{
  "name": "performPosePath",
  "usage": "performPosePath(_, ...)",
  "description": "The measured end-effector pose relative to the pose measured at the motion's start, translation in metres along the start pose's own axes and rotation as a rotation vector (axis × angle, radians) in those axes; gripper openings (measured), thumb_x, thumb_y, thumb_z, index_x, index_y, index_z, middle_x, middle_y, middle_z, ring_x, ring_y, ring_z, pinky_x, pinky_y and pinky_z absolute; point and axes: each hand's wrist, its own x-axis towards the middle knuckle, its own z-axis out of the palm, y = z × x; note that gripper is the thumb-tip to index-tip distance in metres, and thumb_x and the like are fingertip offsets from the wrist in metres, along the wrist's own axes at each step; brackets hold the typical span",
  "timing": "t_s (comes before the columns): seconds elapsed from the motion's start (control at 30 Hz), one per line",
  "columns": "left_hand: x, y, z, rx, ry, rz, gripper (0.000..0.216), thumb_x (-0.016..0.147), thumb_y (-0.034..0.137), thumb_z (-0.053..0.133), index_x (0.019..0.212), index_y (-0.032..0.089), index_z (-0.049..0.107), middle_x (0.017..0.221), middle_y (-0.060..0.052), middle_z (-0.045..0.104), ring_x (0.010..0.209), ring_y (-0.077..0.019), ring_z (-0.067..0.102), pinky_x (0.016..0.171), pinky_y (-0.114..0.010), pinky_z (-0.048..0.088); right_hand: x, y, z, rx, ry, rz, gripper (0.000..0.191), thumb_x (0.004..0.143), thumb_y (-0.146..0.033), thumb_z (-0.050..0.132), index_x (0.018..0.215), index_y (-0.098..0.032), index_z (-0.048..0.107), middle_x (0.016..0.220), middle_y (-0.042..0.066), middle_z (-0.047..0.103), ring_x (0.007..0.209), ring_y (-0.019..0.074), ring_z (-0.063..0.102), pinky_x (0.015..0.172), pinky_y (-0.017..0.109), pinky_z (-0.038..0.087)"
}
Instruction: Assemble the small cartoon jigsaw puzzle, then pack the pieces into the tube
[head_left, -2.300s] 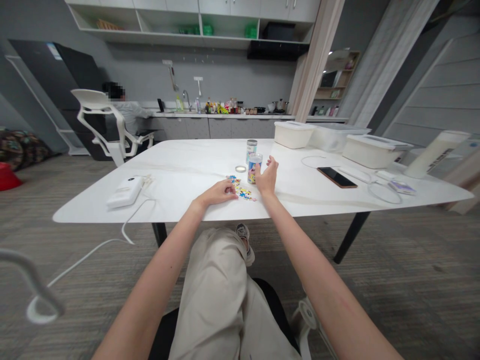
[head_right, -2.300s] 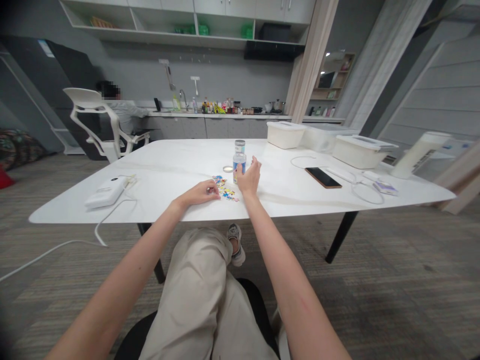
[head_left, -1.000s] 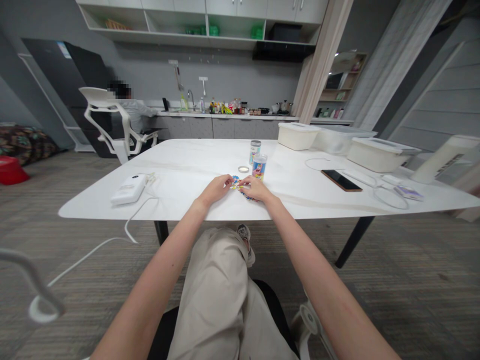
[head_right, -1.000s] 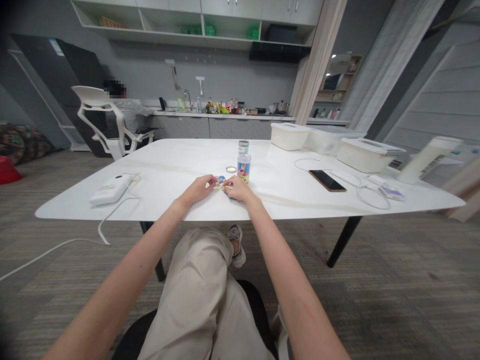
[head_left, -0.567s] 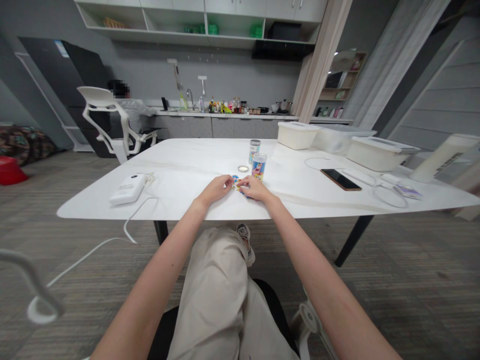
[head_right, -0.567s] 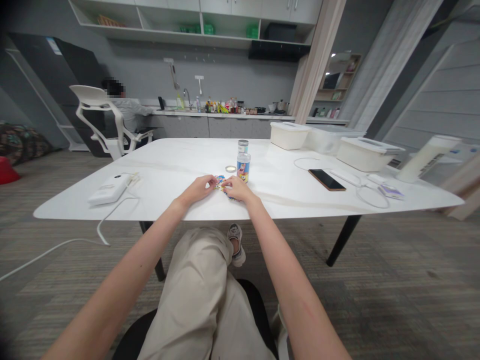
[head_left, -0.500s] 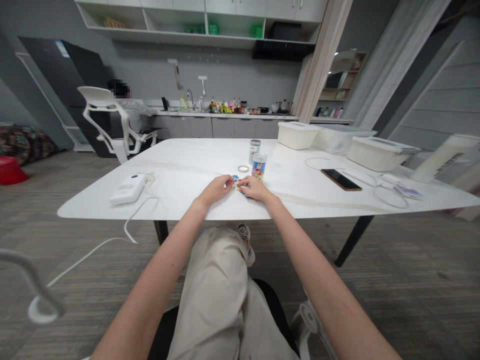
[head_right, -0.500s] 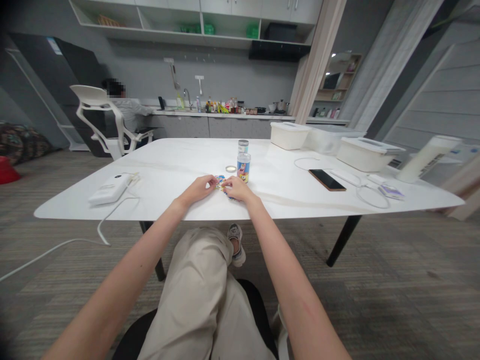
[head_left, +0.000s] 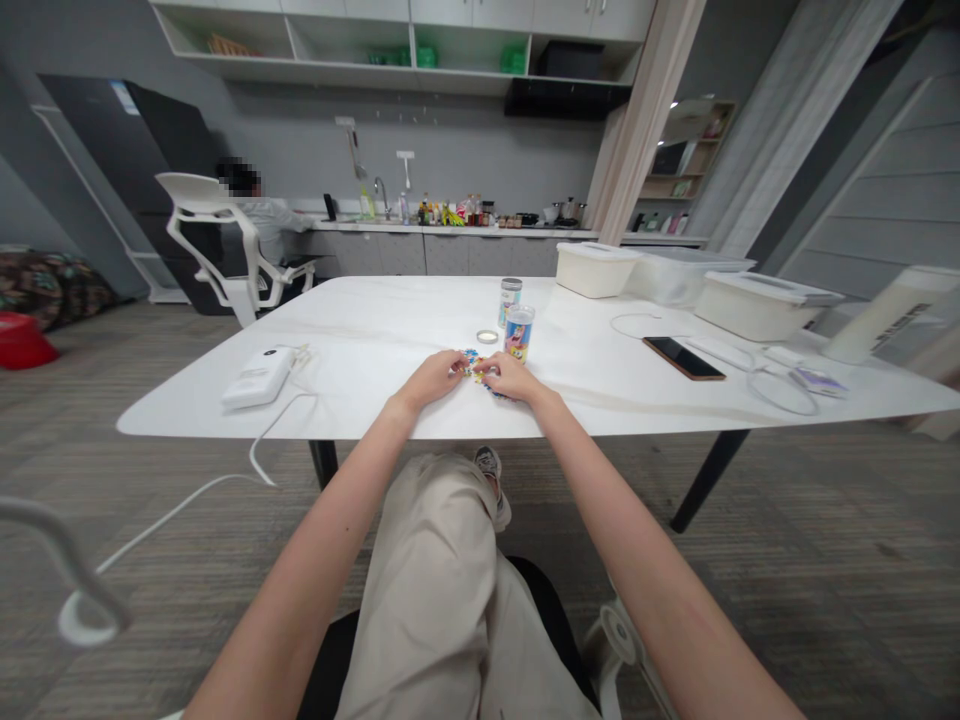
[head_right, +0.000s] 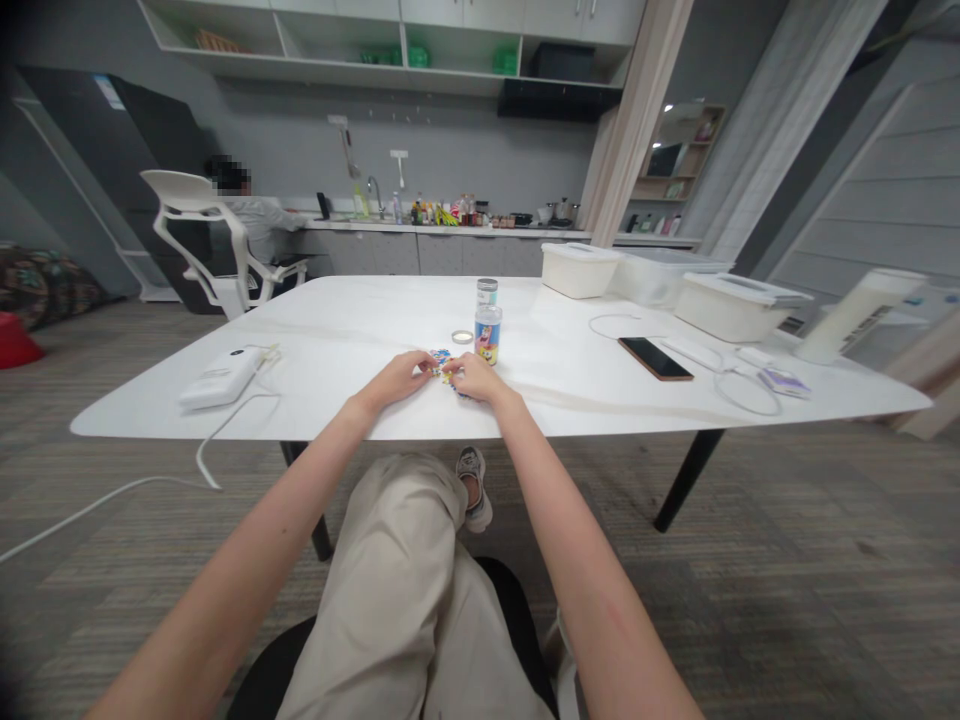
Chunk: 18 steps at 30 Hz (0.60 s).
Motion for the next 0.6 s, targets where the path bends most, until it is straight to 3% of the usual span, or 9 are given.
performPosePath(0.3,-0.0008,0.0005,-0.0014,-0.009,-0.002,0.022,0.017,0.078,0.018,0.054,0.091,0.018,0.064,0.088,-0.006,0.067,0.083,-0.0193,0.061,0.08,-0.033,0.049,0.0001,-0.0001,0.0004,-0.004,-0.011,0.005,0.035,0.073,-0.011,0.064,0.106,-0.019,0.075,0.091,0.006,0.071,0.083,0.0182,0.061,0.083,0.03,0.048)
performPosePath(0.6,-0.0011,-0.0003,-0.0004,0.024,-0.01,0.031,0.015,0.08,0.018,0.052,0.091,0.017,0.063,0.088,-0.006,0.066,0.083,-0.0191,0.06,0.08,-0.032,0.048,-0.0004,-0.0018,-0.0005,-0.007,-0.029,0.001,0.019,0.075,-0.011,0.064,0.091,-0.016,0.074,0.092,0.006,0.063,0.088,0.0176,0.058,0.087,0.03,0.045)
